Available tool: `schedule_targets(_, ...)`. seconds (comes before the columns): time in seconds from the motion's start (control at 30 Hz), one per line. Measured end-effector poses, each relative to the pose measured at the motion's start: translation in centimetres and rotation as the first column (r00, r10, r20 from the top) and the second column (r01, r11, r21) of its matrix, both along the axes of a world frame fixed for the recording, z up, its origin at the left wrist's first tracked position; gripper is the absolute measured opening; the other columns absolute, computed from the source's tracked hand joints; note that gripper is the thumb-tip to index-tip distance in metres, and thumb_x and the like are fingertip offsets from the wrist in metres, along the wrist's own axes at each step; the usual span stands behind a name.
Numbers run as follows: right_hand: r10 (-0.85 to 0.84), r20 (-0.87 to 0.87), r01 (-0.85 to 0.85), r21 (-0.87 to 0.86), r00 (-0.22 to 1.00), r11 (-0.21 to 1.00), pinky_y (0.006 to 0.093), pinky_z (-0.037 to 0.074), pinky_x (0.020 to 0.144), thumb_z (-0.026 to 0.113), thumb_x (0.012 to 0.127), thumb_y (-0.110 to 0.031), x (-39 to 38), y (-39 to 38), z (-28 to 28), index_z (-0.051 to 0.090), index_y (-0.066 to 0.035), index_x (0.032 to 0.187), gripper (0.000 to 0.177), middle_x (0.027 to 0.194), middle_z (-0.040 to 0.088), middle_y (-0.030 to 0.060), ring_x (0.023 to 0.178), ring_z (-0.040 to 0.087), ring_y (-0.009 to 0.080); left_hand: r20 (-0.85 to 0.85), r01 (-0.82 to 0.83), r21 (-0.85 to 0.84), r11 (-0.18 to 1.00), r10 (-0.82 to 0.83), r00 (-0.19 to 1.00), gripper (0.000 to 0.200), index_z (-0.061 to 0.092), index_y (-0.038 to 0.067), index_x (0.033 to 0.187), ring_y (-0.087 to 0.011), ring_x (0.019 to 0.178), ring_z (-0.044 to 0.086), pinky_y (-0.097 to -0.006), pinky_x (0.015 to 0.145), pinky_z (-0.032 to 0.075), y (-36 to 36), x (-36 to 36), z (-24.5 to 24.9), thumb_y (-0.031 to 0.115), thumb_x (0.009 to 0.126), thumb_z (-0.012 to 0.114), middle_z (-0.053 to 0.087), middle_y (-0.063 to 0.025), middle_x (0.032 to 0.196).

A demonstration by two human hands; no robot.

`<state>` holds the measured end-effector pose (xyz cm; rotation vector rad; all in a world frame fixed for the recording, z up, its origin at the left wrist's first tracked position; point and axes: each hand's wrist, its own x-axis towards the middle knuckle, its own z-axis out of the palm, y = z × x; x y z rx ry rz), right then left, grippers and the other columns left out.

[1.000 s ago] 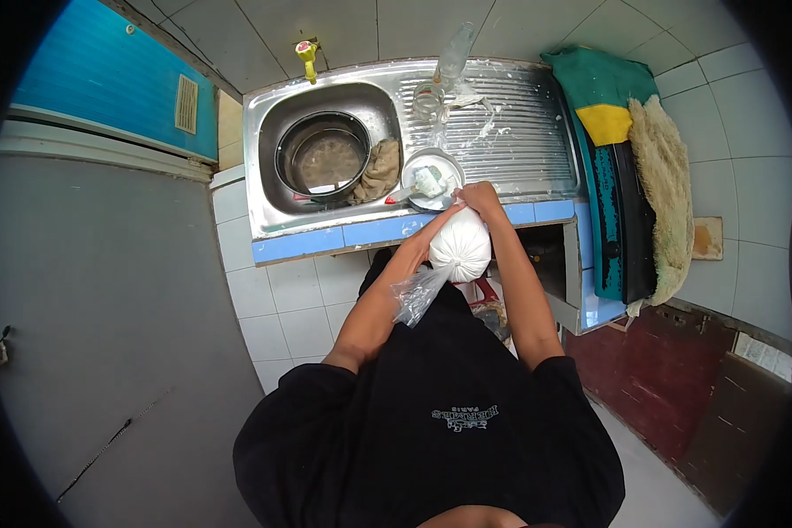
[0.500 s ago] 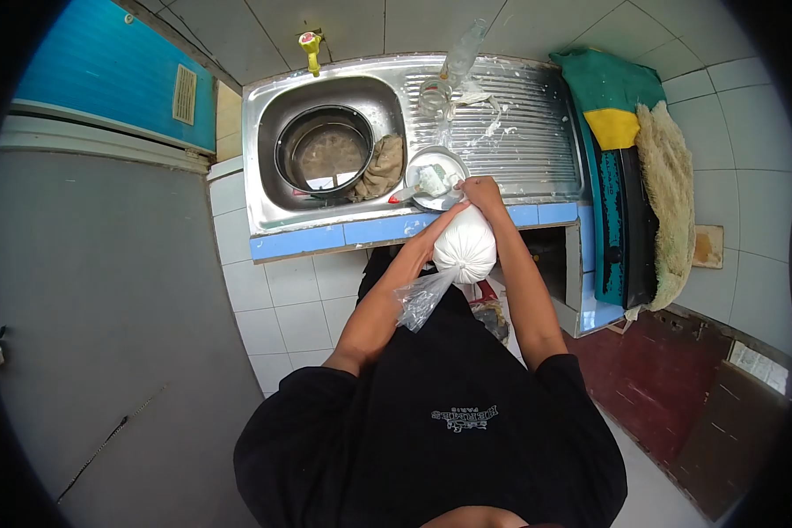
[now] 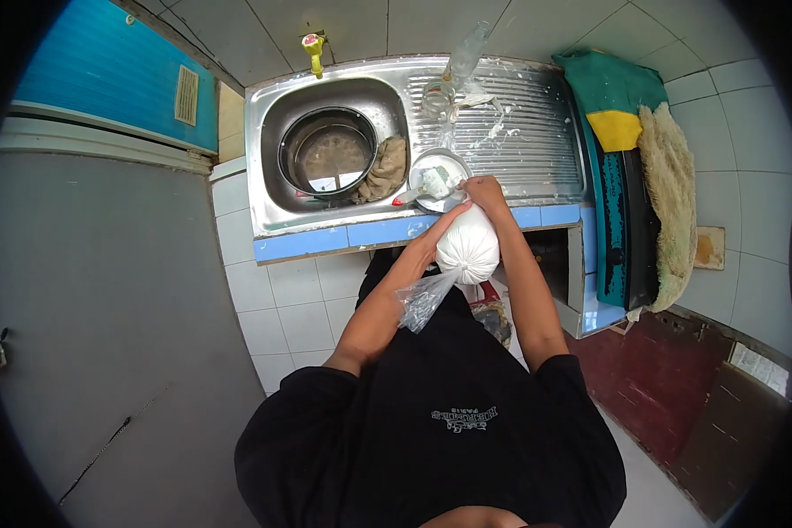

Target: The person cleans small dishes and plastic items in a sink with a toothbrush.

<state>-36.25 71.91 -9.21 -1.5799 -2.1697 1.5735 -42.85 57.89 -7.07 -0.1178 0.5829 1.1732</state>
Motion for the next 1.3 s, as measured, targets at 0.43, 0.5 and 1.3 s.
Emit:
schedule_targets(0.43,0.086,0.083,-0.08,-0.07,0.993,0.994,0.0314,0.047,0.06,0.067,0.076,-0.027,-0.1,0.7,-0.4,0.071,-0.002,0.067,0.027,0.063,0.065,0.0123,0.059,0.061,0.0189,0.096,-0.075,0.002,0.997,0.074,0.993,0.043,0.055,0.004,0.113,-0.0221,0.084,0.065,-0.0356,0.074,0.054,0.3,0.1,-0.5,0.038,0.087,0.057,0.064,-0.0113,0.098)
schedule_targets(0.5,0.107,0.106,-0.101,-0.063,0.989,0.993,0.0313,0.047,0.06,0.067,0.077,-0.027,-0.2,0.6,0.1,0.071,-0.002,0.066,0.028,0.062,0.065,0.0122,0.058,0.061,0.0192,0.116,-0.073,0.009,0.997,0.072,0.991,0.042,0.055,0.004,0.113,-0.022,0.083,0.065,-0.0356,0.074,0.054,0.3,0.2,-0.5,0.037,0.087,0.057,0.064,-0.0111,0.098)
schedule_targets(1.3,0.184,0.157,-0.175,-0.066,0.97,0.982,0.034,0.048,0.061,0.064,0.08,-0.041,0.4,0.6,0.9,0.071,-0.004,0.066,0.04,0.057,0.063,0.0122,0.057,0.061,0.022,0.133,-0.111,0.0,0.994,0.11,0.985,0.029,0.058,0.005,0.104,-0.0169,0.077,0.064,-0.0315,0.068,0.054,0.4,0.8,-0.6,0.031,0.091,0.055,0.064,-0.0071,0.089)
